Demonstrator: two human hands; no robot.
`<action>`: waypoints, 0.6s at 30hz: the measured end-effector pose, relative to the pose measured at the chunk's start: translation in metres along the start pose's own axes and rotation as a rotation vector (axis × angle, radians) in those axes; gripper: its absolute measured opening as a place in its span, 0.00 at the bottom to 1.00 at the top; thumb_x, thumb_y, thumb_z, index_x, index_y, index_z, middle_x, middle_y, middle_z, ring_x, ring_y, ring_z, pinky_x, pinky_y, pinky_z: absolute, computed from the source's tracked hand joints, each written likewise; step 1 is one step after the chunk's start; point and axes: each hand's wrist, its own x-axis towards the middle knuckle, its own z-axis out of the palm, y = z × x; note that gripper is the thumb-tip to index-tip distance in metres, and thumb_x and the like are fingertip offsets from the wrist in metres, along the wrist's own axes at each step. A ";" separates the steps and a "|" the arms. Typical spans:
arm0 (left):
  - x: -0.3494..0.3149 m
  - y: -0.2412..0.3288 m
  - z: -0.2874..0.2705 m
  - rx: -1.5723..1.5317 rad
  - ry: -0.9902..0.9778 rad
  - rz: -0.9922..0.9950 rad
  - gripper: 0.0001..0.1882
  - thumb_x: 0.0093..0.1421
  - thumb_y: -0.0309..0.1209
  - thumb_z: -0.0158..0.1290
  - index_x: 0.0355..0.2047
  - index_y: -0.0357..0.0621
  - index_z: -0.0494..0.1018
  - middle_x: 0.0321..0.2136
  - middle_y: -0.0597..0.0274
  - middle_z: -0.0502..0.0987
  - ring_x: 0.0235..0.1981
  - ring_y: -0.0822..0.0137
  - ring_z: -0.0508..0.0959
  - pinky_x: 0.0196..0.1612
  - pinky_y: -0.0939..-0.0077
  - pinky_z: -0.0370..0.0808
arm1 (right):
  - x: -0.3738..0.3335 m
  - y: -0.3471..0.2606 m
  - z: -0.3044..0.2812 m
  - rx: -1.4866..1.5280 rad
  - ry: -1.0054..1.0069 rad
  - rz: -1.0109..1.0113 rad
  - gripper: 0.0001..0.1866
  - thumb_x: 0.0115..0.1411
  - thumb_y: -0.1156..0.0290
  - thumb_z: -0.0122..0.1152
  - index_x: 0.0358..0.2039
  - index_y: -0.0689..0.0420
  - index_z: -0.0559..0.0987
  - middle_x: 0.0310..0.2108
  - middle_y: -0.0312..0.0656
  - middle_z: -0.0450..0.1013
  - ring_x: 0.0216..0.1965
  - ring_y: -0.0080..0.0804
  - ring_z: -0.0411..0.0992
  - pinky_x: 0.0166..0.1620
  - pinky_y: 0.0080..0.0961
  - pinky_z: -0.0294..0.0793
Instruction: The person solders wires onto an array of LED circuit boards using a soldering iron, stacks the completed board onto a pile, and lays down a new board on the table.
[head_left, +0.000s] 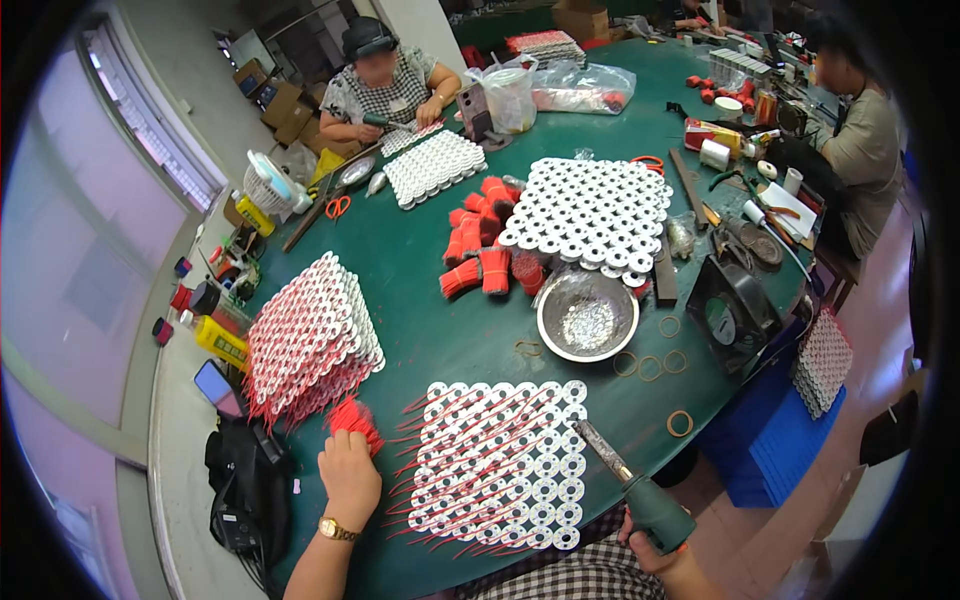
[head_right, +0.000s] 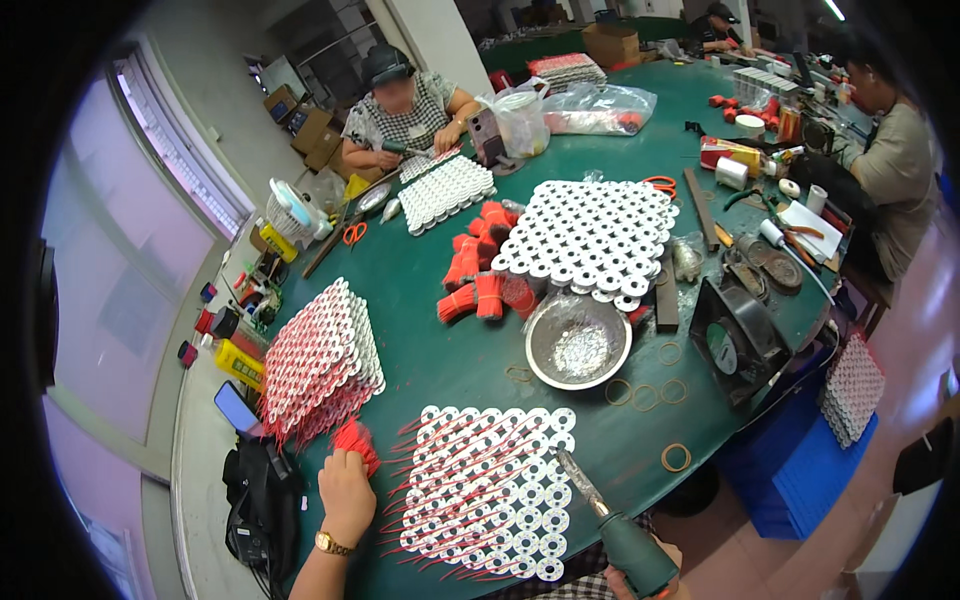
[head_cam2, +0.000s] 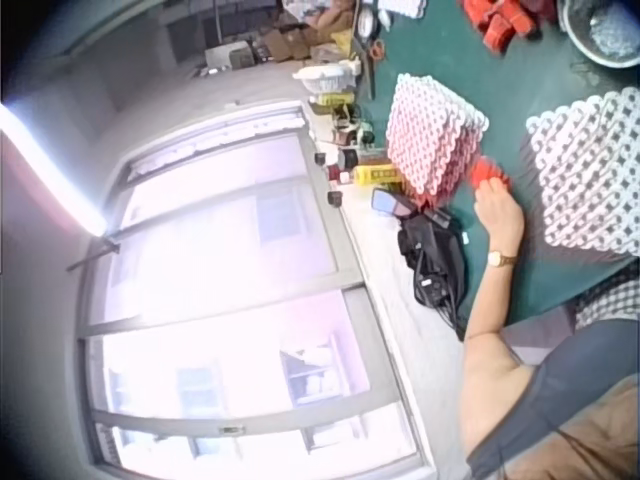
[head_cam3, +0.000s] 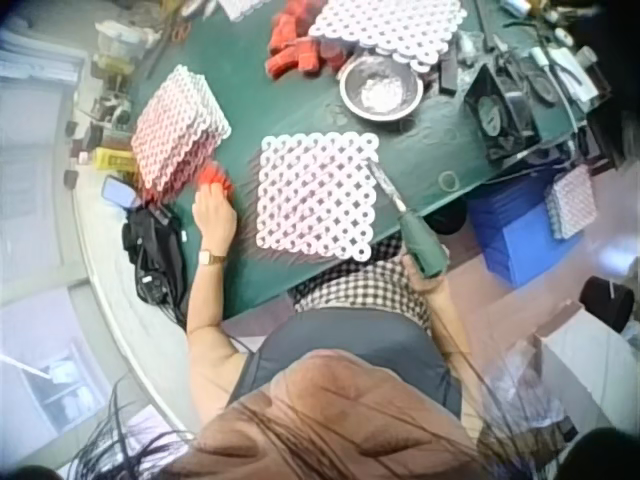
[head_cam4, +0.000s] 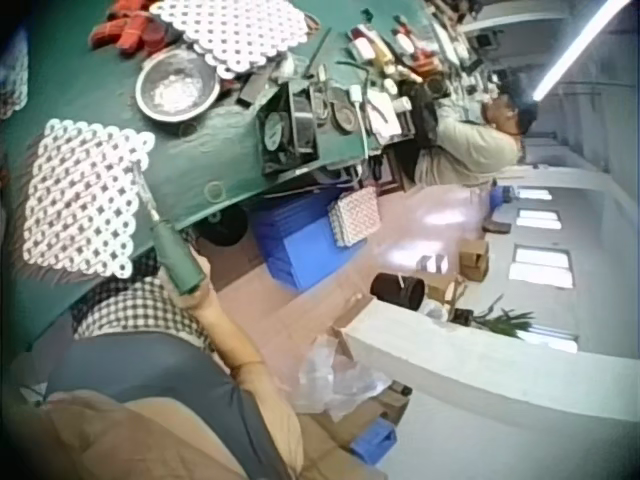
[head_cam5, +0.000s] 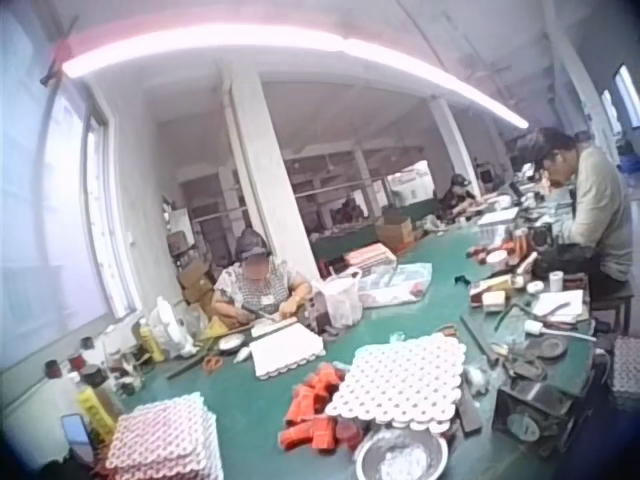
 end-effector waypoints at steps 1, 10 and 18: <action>0.001 0.000 0.000 -0.014 -0.004 -0.021 0.03 0.54 0.24 0.51 0.29 0.44 0.69 0.31 0.56 0.70 0.35 0.54 0.70 0.35 0.60 0.64 | 0.000 -0.001 0.000 -0.004 0.008 -0.009 0.21 0.58 0.60 0.64 0.42 0.65 0.74 0.24 0.40 0.73 0.24 0.26 0.74 0.29 0.23 0.74; -0.003 -0.006 0.005 -0.066 0.055 -0.110 0.04 0.57 0.23 0.51 0.31 0.43 0.67 0.29 0.55 0.71 0.36 0.52 0.69 0.41 0.57 0.60 | 0.006 -0.013 -0.003 -0.066 -0.042 -0.076 0.13 0.57 0.68 0.64 0.34 0.65 0.76 0.24 0.39 0.74 0.23 0.26 0.75 0.29 0.22 0.76; 0.012 -0.003 -0.005 -0.029 -0.016 -0.155 0.03 0.59 0.22 0.48 0.31 0.41 0.64 0.29 0.48 0.73 0.31 0.47 0.73 0.35 0.55 0.62 | 0.005 -0.012 -0.007 -0.102 -0.060 -0.192 0.09 0.55 0.74 0.64 0.34 0.66 0.76 0.25 0.41 0.75 0.23 0.27 0.76 0.28 0.23 0.78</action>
